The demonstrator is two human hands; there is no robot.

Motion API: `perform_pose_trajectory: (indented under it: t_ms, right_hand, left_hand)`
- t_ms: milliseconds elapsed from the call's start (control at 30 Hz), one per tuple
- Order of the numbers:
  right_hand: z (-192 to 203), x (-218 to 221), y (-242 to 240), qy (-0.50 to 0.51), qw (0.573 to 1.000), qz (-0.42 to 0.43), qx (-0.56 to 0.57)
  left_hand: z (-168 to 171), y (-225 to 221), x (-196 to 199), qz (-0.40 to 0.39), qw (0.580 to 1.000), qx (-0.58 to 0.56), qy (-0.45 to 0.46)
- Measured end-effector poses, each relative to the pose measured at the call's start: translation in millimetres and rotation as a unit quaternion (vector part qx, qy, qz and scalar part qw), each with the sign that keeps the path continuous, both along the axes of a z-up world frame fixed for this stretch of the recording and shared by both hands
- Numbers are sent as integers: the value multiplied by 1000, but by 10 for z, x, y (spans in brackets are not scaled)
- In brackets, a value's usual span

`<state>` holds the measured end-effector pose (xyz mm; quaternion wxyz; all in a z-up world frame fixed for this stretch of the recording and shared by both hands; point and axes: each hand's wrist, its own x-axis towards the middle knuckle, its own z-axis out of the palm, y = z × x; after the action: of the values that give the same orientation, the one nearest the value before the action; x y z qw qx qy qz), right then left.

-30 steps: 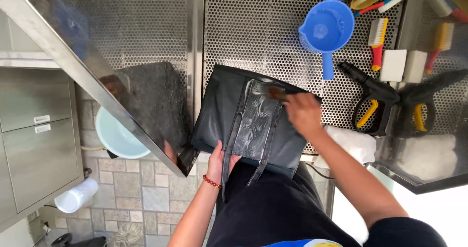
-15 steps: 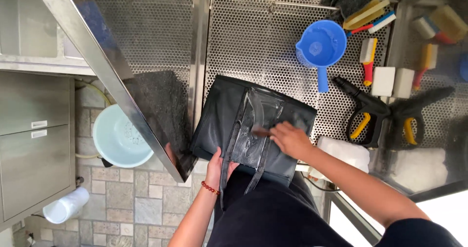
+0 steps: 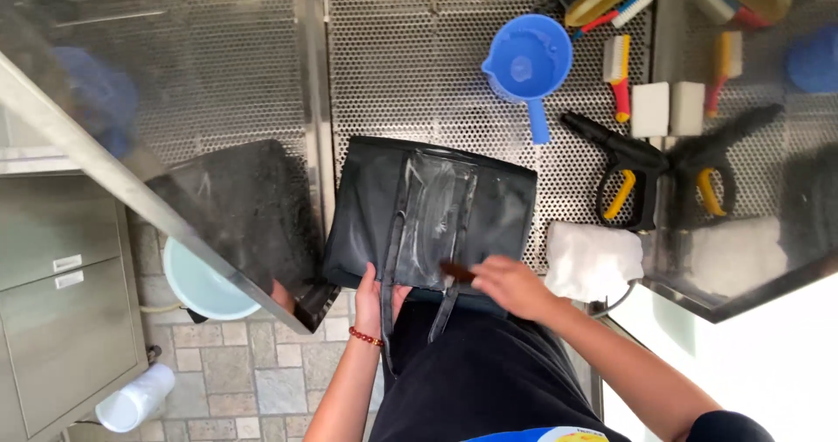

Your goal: The person is cleaning a black leather tote bag using a brush and cleaning solution inside a cleaning station.

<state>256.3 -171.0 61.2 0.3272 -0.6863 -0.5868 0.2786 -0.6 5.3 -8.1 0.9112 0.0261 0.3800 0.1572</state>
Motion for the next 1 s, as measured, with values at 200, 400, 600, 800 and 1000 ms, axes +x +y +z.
perform_pose_trajectory:
  t_ms: [200,400,600,800,1000]
  right_hand:
    - [-513,687,-421,326,800,-486,-129]
    - [-1151,942,-531,-30,871,-478,-110]
    - [-884,979,-281,-3,836,-517,-186]
    - [179,704,-778,-386,814,-410,-143]
    - [-716,596,-1742,-189,874,-418,-160]
  left_hand:
    - [72,32,84,2,1000,-11,29]
    - [154,34,108,15,997,16,69]
    - [237,36,150,22,996,19,79]
    - [230,34,136,24,997,34,67]
    - [102,38,64,19,998,43,46]
